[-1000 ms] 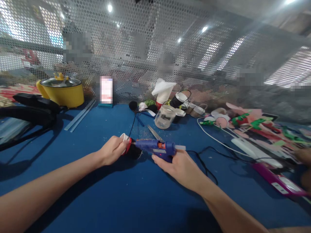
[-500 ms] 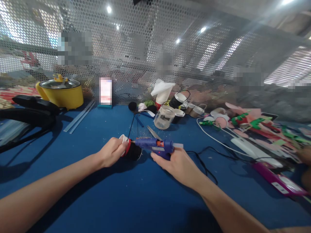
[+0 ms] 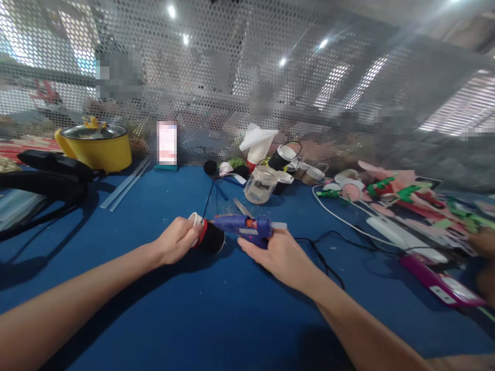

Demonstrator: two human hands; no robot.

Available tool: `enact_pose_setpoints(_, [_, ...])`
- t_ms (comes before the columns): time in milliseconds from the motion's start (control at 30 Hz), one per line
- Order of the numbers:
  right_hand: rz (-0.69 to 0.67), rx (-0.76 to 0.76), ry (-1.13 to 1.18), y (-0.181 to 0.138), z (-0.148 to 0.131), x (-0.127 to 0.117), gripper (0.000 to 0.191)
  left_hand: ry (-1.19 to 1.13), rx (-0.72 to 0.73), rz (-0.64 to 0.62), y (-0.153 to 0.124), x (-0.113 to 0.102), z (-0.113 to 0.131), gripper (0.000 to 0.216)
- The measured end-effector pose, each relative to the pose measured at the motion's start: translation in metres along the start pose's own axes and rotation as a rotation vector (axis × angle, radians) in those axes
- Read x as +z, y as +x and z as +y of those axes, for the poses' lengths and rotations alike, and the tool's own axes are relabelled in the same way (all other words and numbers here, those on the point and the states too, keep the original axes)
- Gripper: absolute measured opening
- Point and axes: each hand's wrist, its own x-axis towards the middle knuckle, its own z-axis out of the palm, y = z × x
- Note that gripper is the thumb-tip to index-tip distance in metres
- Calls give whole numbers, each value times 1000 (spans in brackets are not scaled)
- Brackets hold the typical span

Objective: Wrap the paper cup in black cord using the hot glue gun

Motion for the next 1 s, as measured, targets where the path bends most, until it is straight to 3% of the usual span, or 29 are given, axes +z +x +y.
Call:
enact_pose_setpoints(167, [8, 1, 12, 3, -1, 0, 12, 24, 64, 0, 1, 0, 1, 31])
enact_pose_setpoints(1000, [-16, -2, -7, -7, -5, -1, 14, 30, 29, -8, 1, 1, 0, 31])
